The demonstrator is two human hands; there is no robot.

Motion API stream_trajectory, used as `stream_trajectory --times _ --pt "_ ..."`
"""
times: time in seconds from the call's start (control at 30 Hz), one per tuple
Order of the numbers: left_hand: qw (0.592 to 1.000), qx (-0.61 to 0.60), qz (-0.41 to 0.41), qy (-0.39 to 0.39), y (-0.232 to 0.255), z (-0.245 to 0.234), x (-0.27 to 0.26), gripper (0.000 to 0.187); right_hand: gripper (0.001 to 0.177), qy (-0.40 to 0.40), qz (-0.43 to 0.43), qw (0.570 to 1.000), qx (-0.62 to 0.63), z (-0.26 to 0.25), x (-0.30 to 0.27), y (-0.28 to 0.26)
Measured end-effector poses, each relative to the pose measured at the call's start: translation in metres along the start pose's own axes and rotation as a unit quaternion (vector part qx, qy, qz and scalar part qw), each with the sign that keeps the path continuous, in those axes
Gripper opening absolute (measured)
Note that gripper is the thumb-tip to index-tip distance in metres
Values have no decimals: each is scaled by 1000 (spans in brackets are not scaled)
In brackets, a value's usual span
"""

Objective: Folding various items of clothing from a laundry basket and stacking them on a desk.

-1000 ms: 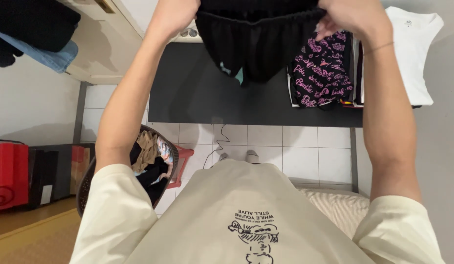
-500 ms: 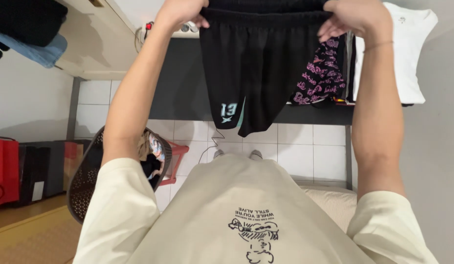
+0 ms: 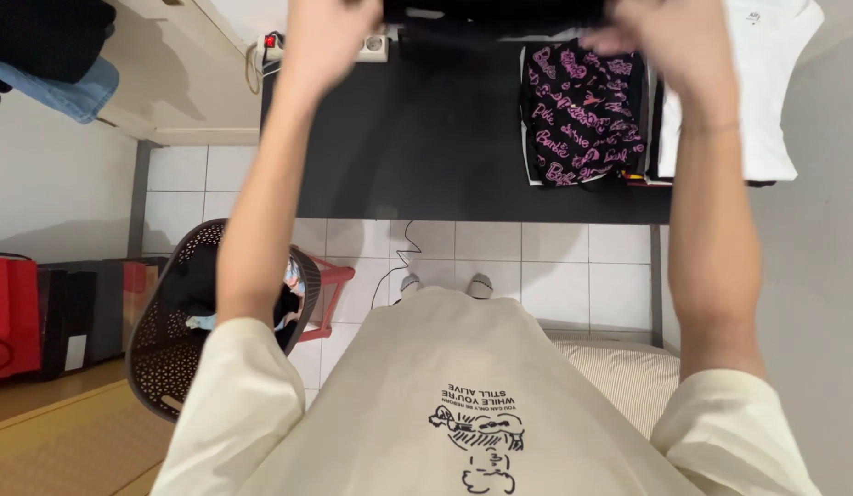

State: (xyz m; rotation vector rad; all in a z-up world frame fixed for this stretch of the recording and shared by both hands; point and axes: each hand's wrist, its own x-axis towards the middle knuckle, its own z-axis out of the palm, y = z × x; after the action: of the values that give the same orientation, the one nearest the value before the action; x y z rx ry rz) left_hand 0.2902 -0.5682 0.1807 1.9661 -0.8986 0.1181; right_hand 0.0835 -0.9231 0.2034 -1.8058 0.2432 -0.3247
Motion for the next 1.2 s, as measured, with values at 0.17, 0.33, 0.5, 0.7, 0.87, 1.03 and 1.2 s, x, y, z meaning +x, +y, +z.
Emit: stream_trajectory --times 0.17,0.33,0.5,0.7,0.87,1.03,1.2 --pt "999 15 34 24 -11 61 -121 20 31 22 -41 993 -110 47 -74 106" --pt "983 -17 -183 0 -117 172 -273 36 33 36 136 988 -56 116 -154 314" --pt "963 -15 -260 -65 -122 175 -333 33 30 10 224 974 33 133 -203 349" --pt "949 -37 -271 -158 -92 136 -331 42 31 -71 248 960 106 120 -212 293" --pt "936 13 -253 -245 -77 118 -324 49 43 -151 237 960 9 110 -214 232" --pt "925 16 -231 -302 -87 105 -330 30 26 -198 127 957 -170 102 -223 237" --pt "950 -37 -149 -271 -91 90 -290 26 22 -163 -69 968 -179 93 -202 250"
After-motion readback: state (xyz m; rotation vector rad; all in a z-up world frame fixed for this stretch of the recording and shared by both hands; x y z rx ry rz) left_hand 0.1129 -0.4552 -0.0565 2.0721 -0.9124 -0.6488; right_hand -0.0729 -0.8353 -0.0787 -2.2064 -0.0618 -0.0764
